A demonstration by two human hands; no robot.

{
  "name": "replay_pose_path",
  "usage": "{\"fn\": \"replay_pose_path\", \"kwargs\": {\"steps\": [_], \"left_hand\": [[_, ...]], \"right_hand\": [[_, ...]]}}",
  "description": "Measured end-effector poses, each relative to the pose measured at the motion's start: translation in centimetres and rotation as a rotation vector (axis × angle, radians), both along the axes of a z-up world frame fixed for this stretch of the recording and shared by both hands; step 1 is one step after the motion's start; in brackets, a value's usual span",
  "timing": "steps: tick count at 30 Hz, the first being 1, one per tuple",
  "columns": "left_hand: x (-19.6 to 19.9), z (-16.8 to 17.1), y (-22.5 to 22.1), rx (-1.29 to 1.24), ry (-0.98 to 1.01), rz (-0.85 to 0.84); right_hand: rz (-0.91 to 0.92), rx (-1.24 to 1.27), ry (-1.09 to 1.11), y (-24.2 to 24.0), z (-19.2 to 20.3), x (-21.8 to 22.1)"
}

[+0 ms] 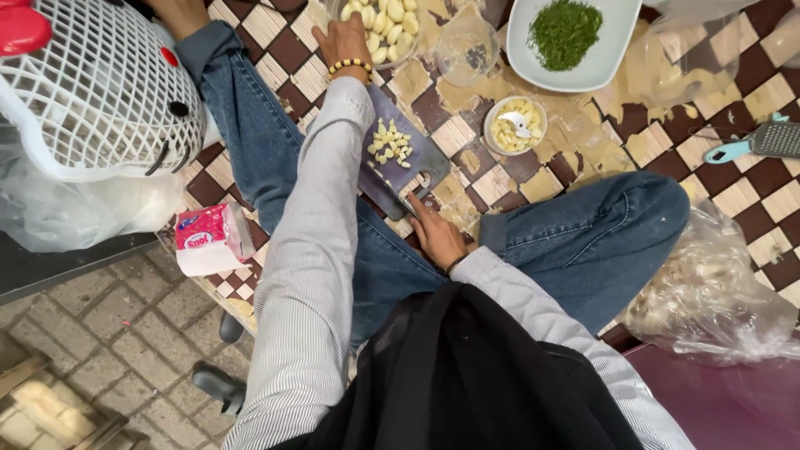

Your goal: Peeling, chopping, and mincing garlic using a knife and a manual pull-string food processor while sitting on the floor.

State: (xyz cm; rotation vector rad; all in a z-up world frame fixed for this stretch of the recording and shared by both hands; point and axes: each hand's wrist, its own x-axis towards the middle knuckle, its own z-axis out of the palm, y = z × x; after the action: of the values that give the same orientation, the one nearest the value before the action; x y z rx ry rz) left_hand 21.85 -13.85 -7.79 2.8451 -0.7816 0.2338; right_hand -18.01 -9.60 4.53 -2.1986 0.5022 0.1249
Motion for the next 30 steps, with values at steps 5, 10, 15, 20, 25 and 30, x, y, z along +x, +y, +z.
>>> {"fn": "replay_pose_path", "kwargs": {"steps": [5, 10, 15, 20, 25, 30], "left_hand": [[-0.2, 2.0, 1.4, -0.107, 0.060, -0.079], [-2.0, 7.7, 4.3, -0.311, 0.003, -0.135], [-9.6, 12.8, 11.6, -0.366, 0.250, -0.054], [-15.4, 2.3, 17.6, -0.284, 0.596, 0.004], [-17.8, 5.2, 16.5, -0.221, 0.533, 0.138], [-19.2, 5.1, 16.8, -0.225, 0.461, -0.021]], "right_hand": [[0.016, -0.015, 0.046, 0.1, -1.0, 0.1], [-0.012, -0.041, 0.048, 0.1, -1.0, -0.1], [-0.052, -0.037, -0.009, 0.2, -0.7, -0.1], [-0.016, 0.040, 0.075, 0.6, -1.3, -0.3], [-0.019, 0.040, 0.083, 0.7, -1.6, -0.7], [0.019, -0.042, 0.109, 0.6, -1.3, -0.9]]}}
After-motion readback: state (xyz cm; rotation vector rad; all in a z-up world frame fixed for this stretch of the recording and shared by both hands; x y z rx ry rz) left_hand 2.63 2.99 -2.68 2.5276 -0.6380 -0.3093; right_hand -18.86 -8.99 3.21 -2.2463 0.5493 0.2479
